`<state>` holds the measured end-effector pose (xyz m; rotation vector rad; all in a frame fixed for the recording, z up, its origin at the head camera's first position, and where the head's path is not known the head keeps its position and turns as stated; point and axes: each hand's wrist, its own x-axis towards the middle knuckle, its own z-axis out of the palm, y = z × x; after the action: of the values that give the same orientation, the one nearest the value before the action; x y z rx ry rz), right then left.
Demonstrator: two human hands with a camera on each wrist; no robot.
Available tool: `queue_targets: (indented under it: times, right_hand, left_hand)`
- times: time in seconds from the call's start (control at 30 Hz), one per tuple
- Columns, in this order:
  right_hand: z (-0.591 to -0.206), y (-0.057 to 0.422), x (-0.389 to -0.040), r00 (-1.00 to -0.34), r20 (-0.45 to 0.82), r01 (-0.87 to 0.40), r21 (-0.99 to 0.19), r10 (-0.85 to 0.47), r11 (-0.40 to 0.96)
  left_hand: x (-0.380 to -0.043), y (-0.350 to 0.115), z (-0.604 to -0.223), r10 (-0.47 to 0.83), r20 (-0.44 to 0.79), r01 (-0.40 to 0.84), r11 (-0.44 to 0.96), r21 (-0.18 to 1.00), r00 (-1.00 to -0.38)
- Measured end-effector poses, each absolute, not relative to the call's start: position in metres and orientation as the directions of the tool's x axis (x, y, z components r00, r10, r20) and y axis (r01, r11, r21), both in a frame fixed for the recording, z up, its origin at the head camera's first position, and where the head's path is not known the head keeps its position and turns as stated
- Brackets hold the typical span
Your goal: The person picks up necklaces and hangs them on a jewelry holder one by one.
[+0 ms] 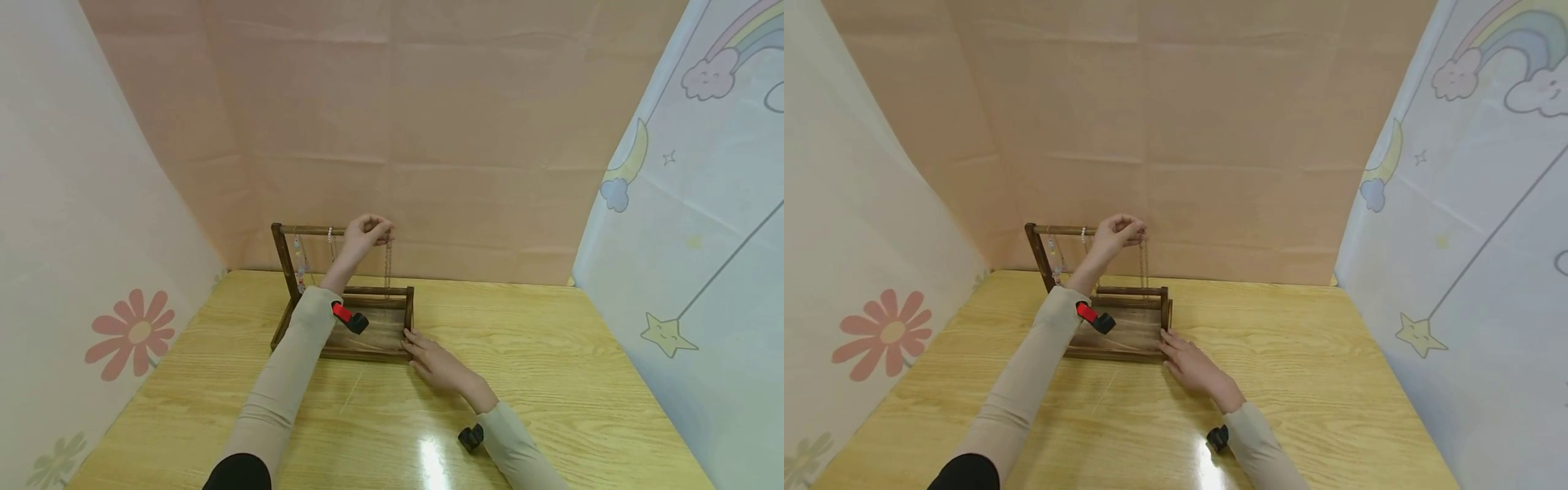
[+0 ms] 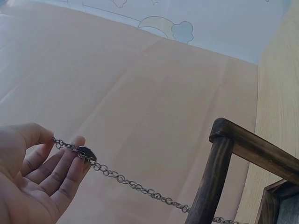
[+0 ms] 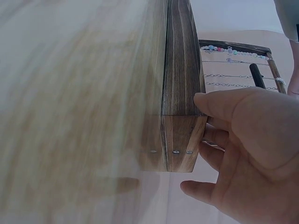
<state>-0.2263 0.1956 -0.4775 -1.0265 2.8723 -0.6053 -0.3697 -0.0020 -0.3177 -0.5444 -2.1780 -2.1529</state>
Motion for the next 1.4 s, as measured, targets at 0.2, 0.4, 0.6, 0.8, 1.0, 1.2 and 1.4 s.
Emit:
queue_targets:
  times: [0.2, 0.4, 0.6, 0.8, 1.0, 1.2, 1.4]
  right_hand:
    - [-0.478, 0.195, -0.227, -0.779, 0.096, -0.606, -0.372, -0.62, 0.704]
    - [-0.476, 0.194, -0.226, -0.781, 0.092, -0.603, -0.37, -0.618, 0.706]
    - [-0.473, 0.194, -0.224, -0.786, 0.085, -0.595, -0.379, -0.613, 0.709]
    - [-0.475, 0.193, -0.224, -0.787, 0.073, -0.591, -0.377, -0.613, 0.714]
    - [-0.477, 0.193, -0.225, -0.789, 0.071, -0.588, -0.375, -0.611, 0.716]
    - [-0.478, 0.194, -0.226, -0.786, 0.078, -0.594, -0.37, -0.614, 0.714]
    - [-0.479, 0.194, -0.227, -0.792, 0.064, -0.582, -0.376, -0.607, 0.721]
  left_hand:
    - [-0.37, -0.006, -0.318, 0.187, 0.261, 0.253, -0.07, 0.965, -0.947]
    - [-0.368, -0.01, -0.317, 0.17, 0.265, 0.253, -0.09, 0.963, -0.949]
    - [-0.368, -0.015, -0.32, 0.18, 0.276, 0.255, -0.131, 0.958, -0.944]
    - [-0.368, -0.021, -0.326, 0.171, 0.308, 0.288, -0.129, 0.949, -0.936]
    - [-0.367, -0.025, -0.33, 0.155, 0.325, 0.306, -0.137, 0.942, -0.933]
    - [-0.364, -0.029, -0.331, 0.148, 0.328, 0.306, -0.153, 0.939, -0.933]
    - [-0.349, -0.033, -0.323, 0.166, 0.33, 0.307, -0.15, 0.94, -0.929]
